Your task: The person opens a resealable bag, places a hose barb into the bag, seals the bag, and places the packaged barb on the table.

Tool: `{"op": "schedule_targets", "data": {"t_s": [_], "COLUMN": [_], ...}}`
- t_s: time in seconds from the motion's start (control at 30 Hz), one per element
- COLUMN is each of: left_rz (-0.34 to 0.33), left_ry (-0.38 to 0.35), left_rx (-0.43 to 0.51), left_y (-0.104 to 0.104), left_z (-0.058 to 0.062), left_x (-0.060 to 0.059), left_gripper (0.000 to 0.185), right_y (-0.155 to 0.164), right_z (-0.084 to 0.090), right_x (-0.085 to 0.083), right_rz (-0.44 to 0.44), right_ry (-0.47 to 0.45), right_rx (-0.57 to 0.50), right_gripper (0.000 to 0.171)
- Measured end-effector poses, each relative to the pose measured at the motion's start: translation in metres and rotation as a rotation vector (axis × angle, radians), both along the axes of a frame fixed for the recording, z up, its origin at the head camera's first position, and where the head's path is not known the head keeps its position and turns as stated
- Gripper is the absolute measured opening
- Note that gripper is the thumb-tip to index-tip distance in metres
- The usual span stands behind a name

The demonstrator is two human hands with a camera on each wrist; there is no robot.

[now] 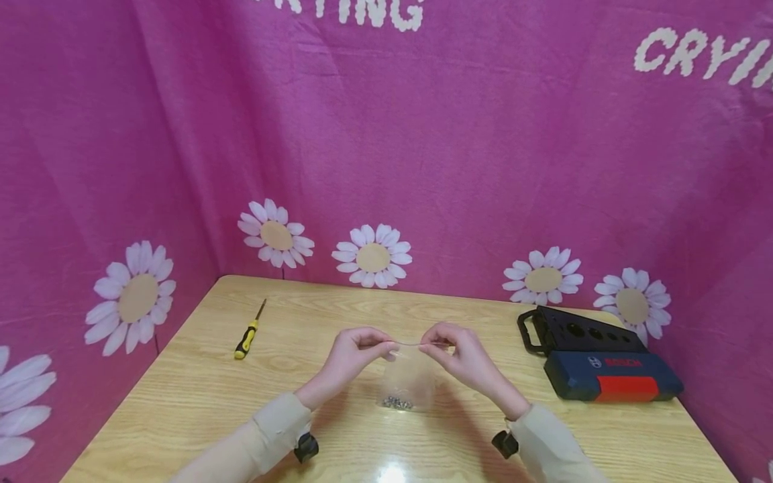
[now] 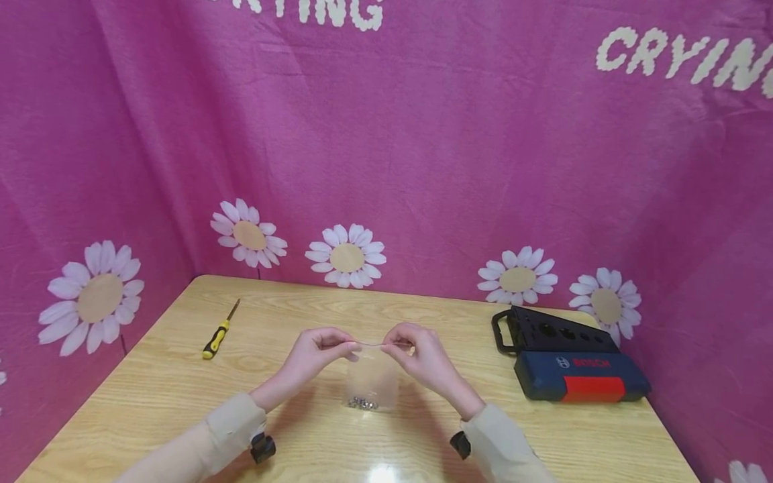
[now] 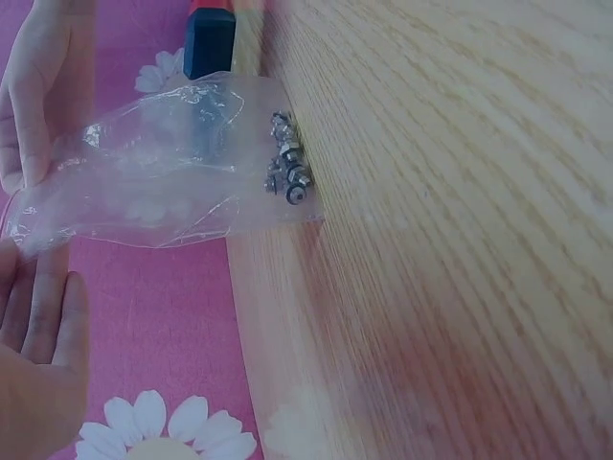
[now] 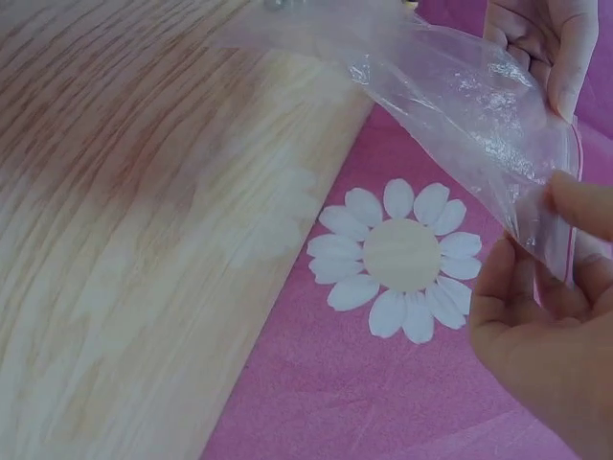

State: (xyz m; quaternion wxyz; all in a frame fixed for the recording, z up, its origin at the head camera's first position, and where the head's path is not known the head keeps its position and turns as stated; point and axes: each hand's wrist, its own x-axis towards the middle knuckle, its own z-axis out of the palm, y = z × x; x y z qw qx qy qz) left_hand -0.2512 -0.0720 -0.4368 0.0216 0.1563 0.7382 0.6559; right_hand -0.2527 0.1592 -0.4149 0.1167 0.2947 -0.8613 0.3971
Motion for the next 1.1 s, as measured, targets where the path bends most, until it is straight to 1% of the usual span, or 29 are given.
{"op": "schedule_targets", "data": {"t_s": [0.07, 0.23, 0.3, 0.47, 0.7, 0.8, 0.93, 1.1], "left_rz": [0.000, -0.007, -0.013, -0.009, -0.022, -0.025, -0.022, -0.032], "left_ry": [0.003, 0.008, 0.003, -0.006, 0.003, 0.007, 0.006, 0.009], "left_rx": [0.001, -0.002, -0.005, -0.008, -0.009, -0.009, -0.014, -0.013], "left_y": [0.000, -0.001, -0.001, 0.000, 0.000, 0.001, 0.001, 0.001], "left_z": [0.000, -0.001, -0.001, 0.000, 0.000, 0.000, 0.000, 0.000], "left_x": [0.000, 0.000, 0.000, 0.000, 0.000, 0.000, 0.000, 0.000], "left_gripper": [0.019, 0.020, 0.021, 0.021, 0.022, 0.022, 0.021, 0.021], "right_y": [-0.001, -0.006, -0.007, -0.010, -0.014, -0.015, -0.016, -0.018], "right_z": [0.000, 0.002, 0.002, 0.003, 0.003, 0.004, 0.004, 0.004], "right_x": [0.000, 0.000, 0.000, 0.000, 0.000, -0.001, -0.001, -0.001], "right_rz": [0.002, 0.019, 0.026, 0.032, 0.042, 0.052, 0.057, 0.050], "right_ry": [0.003, -0.037, -0.033, 0.020, -0.002, 0.029, 0.044, 0.016], "right_rx": [0.003, 0.001, 0.008, 0.032, 0.004, 0.021, 0.028, 0.008], "right_gripper": [0.003, 0.002, 0.002, 0.004, 0.004, 0.005, 0.006, 0.003]}}
